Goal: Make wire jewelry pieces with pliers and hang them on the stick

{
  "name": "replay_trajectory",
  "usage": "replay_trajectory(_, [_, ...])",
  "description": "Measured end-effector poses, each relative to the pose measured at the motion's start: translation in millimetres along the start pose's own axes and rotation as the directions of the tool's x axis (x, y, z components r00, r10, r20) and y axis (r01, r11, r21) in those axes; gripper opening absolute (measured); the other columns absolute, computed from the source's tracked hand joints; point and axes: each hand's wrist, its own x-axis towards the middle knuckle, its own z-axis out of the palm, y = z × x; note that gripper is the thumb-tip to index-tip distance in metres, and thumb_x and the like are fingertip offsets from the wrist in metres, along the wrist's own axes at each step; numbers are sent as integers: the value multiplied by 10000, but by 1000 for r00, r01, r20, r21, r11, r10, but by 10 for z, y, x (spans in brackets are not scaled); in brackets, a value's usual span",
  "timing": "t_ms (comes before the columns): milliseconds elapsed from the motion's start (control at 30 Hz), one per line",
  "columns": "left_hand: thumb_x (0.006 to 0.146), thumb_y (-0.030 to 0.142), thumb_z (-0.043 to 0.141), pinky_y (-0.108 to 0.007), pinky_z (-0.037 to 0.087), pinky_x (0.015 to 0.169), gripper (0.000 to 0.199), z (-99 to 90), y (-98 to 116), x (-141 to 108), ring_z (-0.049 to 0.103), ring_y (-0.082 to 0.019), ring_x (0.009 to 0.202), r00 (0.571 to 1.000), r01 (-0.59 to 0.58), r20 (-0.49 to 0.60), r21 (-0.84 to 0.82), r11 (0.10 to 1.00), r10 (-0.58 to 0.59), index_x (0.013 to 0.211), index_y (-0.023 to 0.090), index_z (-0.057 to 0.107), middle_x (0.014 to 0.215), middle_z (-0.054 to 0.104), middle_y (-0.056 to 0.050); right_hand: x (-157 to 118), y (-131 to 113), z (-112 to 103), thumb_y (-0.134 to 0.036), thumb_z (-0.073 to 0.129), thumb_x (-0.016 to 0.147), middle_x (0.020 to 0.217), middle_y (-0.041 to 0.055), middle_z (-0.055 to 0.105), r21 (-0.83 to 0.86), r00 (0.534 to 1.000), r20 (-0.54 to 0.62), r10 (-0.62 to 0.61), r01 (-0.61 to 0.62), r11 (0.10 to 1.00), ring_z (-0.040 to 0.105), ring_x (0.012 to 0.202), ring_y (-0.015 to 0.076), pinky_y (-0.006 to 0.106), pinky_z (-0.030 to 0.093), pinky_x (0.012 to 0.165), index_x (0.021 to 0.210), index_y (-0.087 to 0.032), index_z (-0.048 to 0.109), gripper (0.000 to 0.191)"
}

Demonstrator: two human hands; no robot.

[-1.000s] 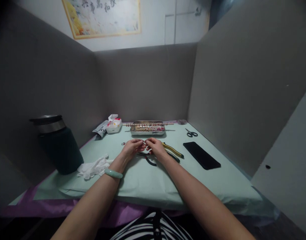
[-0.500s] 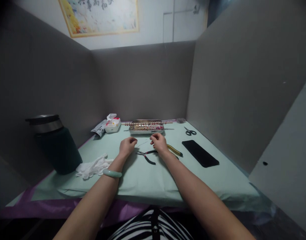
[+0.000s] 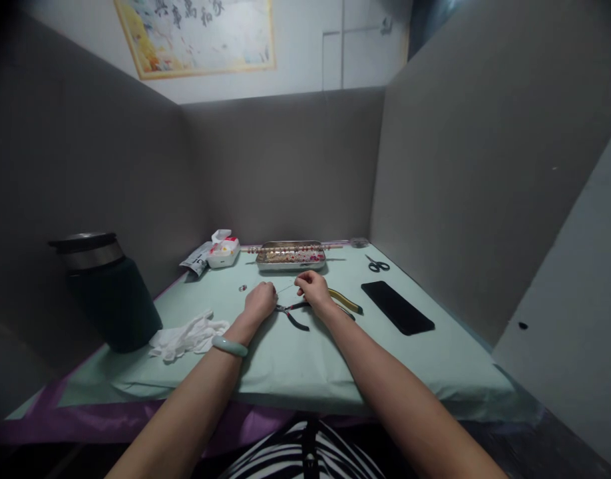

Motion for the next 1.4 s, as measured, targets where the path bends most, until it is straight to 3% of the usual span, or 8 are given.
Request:
replay_trajectory(200, [765, 103, 488, -327, 443, 743, 257, 36, 14, 30, 620, -289, 931, 999, 26, 21, -55, 998, -25, 980, 88, 627, 998, 620, -222, 0, 11, 4, -218, 586, 646, 684, 3, 597, -10, 1000, 23, -11, 11, 1000, 495, 468, 70, 160, 300, 345, 724, -156, 545, 108])
replay_trajectory(333, [746, 98, 528, -308, 448, 741, 156, 35, -31, 64, 629, -258, 889, 987, 92, -86, -381, 920, -134, 864, 105, 630, 900, 652, -188, -1, 12, -7, -241, 610, 637, 705, 8, 603, 21, 999, 35, 2, -3, 1000, 499, 479, 70, 162, 313, 355, 736, -157, 553, 142])
replay_trajectory(400, [749, 99, 529, -286, 464, 688, 128, 21, -49, 75, 642, -204, 752, 979, 127, -43, -635, 762, -199, 837, 114, 621, 795, 657, -129, 1, 17, -15, -253, 626, 629, 710, 5, 604, 51, 999, 50, -3, 1, 999, 502, 487, 70, 161, 319, 361, 744, -160, 557, 164])
replay_trajectory(533, [746, 77, 550, -269, 491, 585, 186, -17, -46, 52, 589, -125, 509, 966, 233, 198, -946, 225, -166, 928, 86, 588, 615, 609, -45, 7, 33, -25, -271, 644, 617, 702, -2, 602, 92, 998, 62, -14, 8, 996, 503, 497, 69, 157, 316, 367, 746, -164, 557, 189])
replay_trajectory(633, [726, 103, 613, -263, 500, 567, 122, -47, -33, 16, 589, -124, 513, 955, 285, 279, -957, 58, -97, 846, 84, 598, 591, 601, -51, 7, 34, -25, -279, 650, 616, 703, -1, 606, 95, 997, 70, -12, 5, 996, 501, 495, 69, 159, 317, 372, 755, -164, 555, 204])
replay_trajectory(833, [674, 107, 684, -175, 437, 467, 99, -79, -31, -5, 561, -82, 547, 968, 235, 234, -972, 4, -93, 752, 91, 625, 719, 630, -70, 7, 28, -32, -284, 671, 607, 716, -4, 605, 144, 995, 99, -12, -3, 990, 493, 497, 64, 158, 308, 373, 767, -163, 556, 230])
replay_trajectory(1033, [696, 73, 674, -267, 543, 618, 118, -80, -39, -2, 642, -144, 630, 963, 268, 265, -947, -178, 37, 762, 85, 577, 713, 635, -74, -9, 27, -24, -291, 692, 607, 728, 2, 611, 211, 986, 168, 3, -39, 977, 486, 502, 59, 158, 294, 379, 757, -158, 566, 237])
replay_trajectory(1400, [716, 91, 679, -283, 556, 648, 116, -60, -30, -4, 666, -163, 653, 968, 252, 246, -949, -191, 54, 777, 80, 582, 699, 647, -80, -40, 30, -19, -337, 701, 626, 735, -3, 574, 265, 965, 261, 36, -108, 958, 472, 528, 53, 152, 284, 393, 742, -155, 555, 261])
